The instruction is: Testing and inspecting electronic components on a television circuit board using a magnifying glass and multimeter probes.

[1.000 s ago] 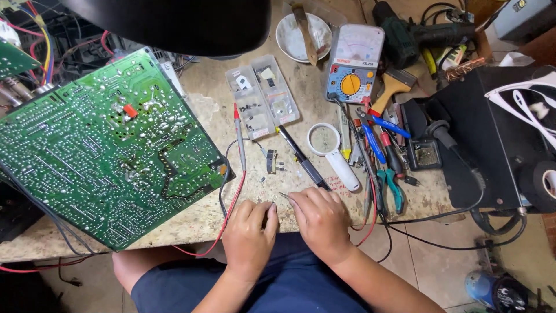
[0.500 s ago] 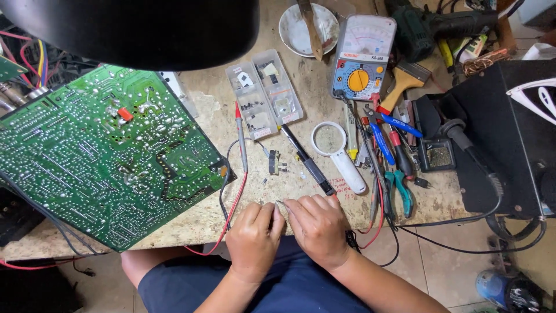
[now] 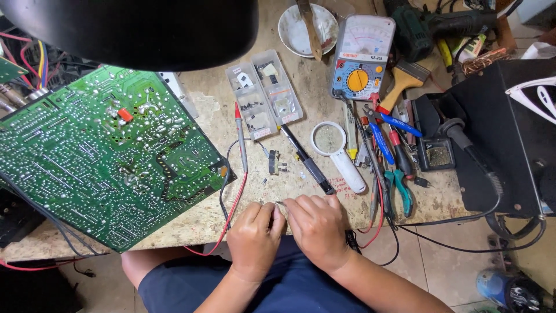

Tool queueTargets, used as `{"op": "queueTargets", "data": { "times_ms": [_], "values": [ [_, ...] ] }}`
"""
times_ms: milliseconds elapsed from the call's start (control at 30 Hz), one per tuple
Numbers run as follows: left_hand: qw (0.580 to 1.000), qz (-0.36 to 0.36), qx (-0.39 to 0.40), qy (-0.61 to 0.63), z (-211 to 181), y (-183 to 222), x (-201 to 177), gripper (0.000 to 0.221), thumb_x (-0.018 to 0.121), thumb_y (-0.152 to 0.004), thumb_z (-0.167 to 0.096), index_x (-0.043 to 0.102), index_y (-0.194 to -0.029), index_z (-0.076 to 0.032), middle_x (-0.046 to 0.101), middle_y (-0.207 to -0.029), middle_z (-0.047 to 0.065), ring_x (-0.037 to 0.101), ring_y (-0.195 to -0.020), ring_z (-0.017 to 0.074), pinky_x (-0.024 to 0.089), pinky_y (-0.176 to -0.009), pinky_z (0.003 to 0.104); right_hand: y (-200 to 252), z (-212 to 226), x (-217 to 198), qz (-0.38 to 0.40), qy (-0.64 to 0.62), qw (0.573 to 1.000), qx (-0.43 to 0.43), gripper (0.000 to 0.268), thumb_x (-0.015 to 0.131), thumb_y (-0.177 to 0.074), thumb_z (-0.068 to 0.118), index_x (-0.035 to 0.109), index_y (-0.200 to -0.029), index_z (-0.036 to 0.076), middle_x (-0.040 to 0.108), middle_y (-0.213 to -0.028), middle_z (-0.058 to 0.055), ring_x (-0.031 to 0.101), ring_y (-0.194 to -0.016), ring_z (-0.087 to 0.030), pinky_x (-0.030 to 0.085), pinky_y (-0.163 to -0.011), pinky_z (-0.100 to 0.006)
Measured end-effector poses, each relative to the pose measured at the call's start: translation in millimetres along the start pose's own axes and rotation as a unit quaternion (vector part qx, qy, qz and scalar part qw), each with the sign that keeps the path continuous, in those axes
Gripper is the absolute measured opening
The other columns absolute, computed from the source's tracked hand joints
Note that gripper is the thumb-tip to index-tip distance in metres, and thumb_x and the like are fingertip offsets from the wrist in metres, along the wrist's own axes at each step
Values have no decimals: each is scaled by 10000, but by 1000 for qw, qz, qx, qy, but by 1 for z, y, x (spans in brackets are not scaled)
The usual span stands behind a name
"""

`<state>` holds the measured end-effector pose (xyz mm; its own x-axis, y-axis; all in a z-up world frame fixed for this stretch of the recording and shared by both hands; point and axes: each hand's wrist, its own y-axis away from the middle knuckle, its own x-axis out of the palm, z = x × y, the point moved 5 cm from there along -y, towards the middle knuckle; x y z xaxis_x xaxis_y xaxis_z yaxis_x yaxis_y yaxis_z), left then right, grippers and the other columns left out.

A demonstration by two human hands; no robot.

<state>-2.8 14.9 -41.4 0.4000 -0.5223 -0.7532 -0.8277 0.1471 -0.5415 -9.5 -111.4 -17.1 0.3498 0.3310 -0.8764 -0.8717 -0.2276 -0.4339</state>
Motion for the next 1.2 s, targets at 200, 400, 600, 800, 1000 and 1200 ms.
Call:
{"op": "queueTargets", "data": {
  "times_ms": [200,400,600,800,1000,1200],
  "values": [
    [1000,2,-1,2,0,1,-1,61,719,-897,-138,691,-846,-156,530,-718,17,539,-559,224,393,-480,345,0,-2,4,8,2,1000,-14,91,632,-989,176,717,-1020,172,602,-787,34,543,-690,-209,318,-668,-387],
    [1000,-5,1,-1,-1,-1,-2,110,712,-897,-129,663,-805,-165,507,-693,14,521,-554,219,373,-484,339,0,-1,0,11,2,1000,-20,124,609,-996,189,722,-1035,159,599,-783,33,536,-675,-208,312,-688,-391],
    [1000,-2,-5,-8,0,0,-1,103,706,-891,-131,668,-803,-169,514,-688,8,531,-558,216,369,-467,342,0,-5,-1,-4,-8,1000,-8,137,651,-946,91,746,-1012,164,642,-792,37,569,-696,-189,295,-694,-383],
    [1000,-5,-3,-5,1,0,0,102,703,-901,-138,673,-809,-167,528,-704,2,538,-567,207,375,-475,332,-4,-4,-4,-8,-11,1000,0,173,620,-955,63,739,-1034,160,641,-791,46,553,-676,-192,290,-730,-385],
    [1000,-4,-1,-7,0,1,0,100,701,-902,-138,672,-811,-167,520,-705,7,536,-570,215,380,-475,348,-7,-4,-3,-10,14,1000,-17,144,635,-966,133,745,-1051,171,604,-791,38,526,-683,-209,266,-714,-396],
    [1000,3,-2,-3,0,0,0,102,702,-893,-131,661,-806,-166,529,-705,14,543,-574,220,393,-489,351,-8,-9,1,-8,26,1000,-2,118,615,-978,147,719,-1032,155,579,-762,18,539,-675,-225,254,-669,-406]
  ]
}}
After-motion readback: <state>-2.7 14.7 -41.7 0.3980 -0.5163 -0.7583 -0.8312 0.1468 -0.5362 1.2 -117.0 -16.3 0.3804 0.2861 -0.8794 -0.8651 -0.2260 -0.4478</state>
